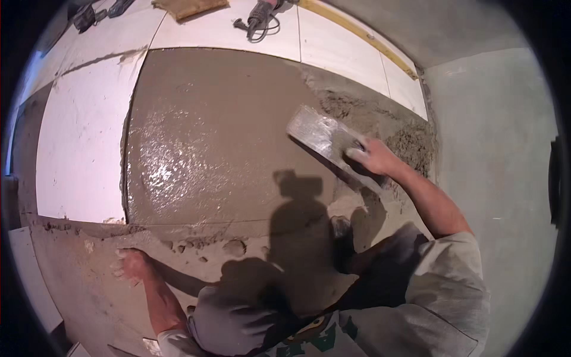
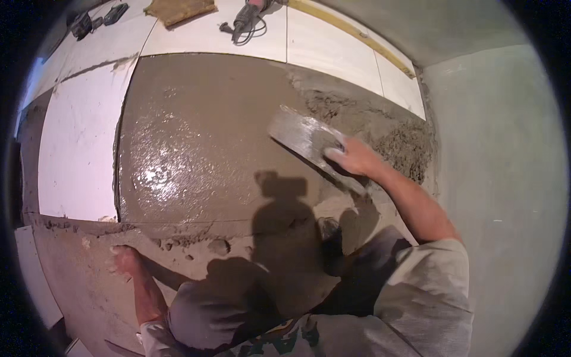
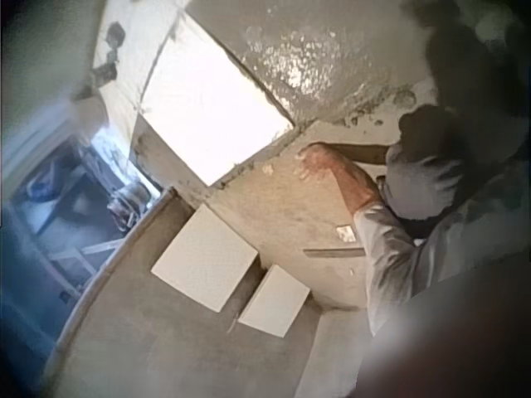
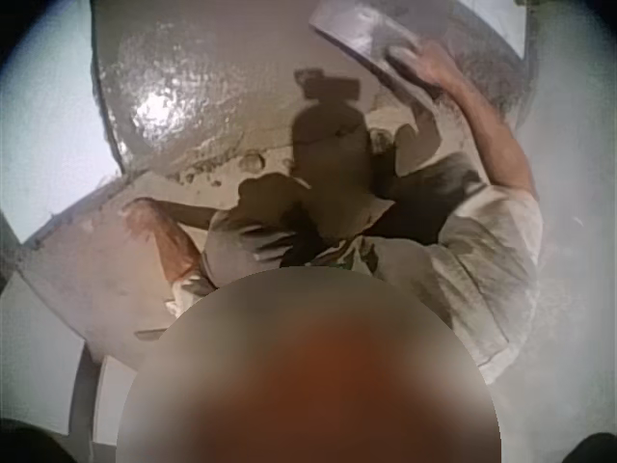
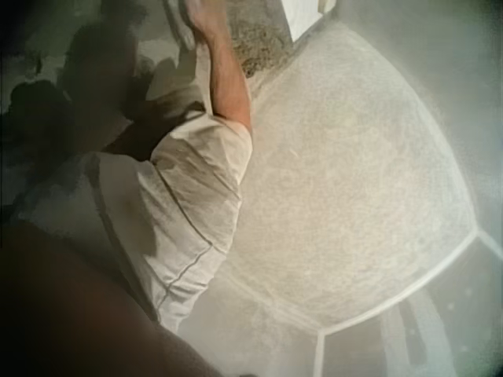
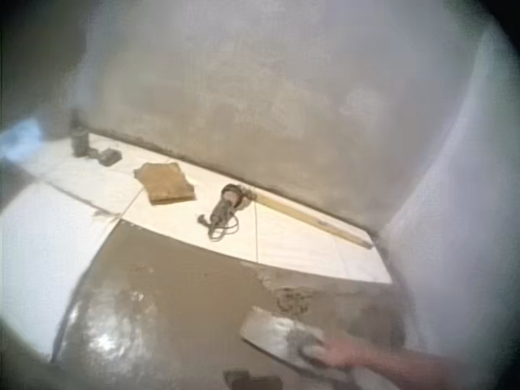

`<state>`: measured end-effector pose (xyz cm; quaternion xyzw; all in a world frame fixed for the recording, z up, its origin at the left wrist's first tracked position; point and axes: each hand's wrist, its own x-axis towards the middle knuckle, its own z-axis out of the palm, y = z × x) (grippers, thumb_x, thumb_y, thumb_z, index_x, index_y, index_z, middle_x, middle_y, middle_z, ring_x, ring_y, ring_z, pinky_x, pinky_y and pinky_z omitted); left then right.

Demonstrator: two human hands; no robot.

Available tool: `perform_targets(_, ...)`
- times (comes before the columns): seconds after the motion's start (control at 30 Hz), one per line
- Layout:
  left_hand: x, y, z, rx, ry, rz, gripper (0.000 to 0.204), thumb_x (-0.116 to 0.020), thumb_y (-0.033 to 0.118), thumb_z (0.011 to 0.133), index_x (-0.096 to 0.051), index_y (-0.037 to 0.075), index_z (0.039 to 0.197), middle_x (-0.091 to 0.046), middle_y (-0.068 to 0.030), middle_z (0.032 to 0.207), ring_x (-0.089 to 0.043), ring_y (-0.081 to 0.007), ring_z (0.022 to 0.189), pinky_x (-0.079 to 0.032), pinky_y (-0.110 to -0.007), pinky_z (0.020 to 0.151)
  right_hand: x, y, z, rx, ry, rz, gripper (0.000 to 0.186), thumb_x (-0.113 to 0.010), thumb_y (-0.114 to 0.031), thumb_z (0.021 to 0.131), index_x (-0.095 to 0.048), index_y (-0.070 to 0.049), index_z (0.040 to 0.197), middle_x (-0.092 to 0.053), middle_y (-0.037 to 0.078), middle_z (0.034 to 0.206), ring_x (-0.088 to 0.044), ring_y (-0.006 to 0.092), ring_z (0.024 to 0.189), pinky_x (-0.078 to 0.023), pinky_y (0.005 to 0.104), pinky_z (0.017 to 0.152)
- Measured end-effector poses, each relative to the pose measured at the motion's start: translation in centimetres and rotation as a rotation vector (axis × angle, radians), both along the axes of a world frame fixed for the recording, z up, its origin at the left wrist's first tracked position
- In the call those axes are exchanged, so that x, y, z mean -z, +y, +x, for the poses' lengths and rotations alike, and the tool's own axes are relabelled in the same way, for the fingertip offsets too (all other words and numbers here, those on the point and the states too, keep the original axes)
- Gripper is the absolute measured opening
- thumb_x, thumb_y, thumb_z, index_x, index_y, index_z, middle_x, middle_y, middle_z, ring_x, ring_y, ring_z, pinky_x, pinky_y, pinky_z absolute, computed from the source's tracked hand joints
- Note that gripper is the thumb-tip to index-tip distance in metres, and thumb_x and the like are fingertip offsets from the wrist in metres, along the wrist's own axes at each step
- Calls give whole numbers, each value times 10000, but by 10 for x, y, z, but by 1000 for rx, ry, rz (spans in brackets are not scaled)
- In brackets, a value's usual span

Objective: Smoothing wet mortar on the floor using a trowel for tile preparation.

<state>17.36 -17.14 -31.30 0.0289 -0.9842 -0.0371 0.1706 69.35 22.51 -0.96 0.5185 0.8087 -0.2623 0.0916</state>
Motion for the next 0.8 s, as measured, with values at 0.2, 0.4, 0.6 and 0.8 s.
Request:
perform_targets(0.2,-48,30,26,59,-250,-46,799,-331,607,888,-349,-47,1347,-384,-295,1353,-362,-435,1263,-319,-577,981,-18,-24,191,483,-328,-69,474,-568,-410,831,-591,-8,1082,-616,266,974,-604,379,920,-453,423,811)
perform_targets(0.4,-75,-52,-7,350,-588,226,631,-438,529,892,-513,26,1265,-476,-269,1292,-510,-394,1139,-422,-423,929,49,-2,250,485,-250,153,466,-578,-408,835,-581,19,1022,-612,273,968,-583,420,943,-449,453,803)
perform_targets(0.6,-160,-54,72,442,-693,335,574,-511,415,908,-508,-43,1254,-556,-208,1234,-503,-302,1184,-390,-384,984,87,79,263,336,-179,479,475,-556,-432,848,-524,14,1006,-595,295,889,-559,467,893,-443,501,752)
perform_targets(0.8,-274,-49,110,703,-842,-205,466,-530,323,906,-564,-68,1157,-595,-257,1132,-563,-343,1103,-418,-383,968,106,83,242,355,-40,421,497,-559,-453,855,-524,27,983,-602,289,843,-574,466,844,-451,505,726)
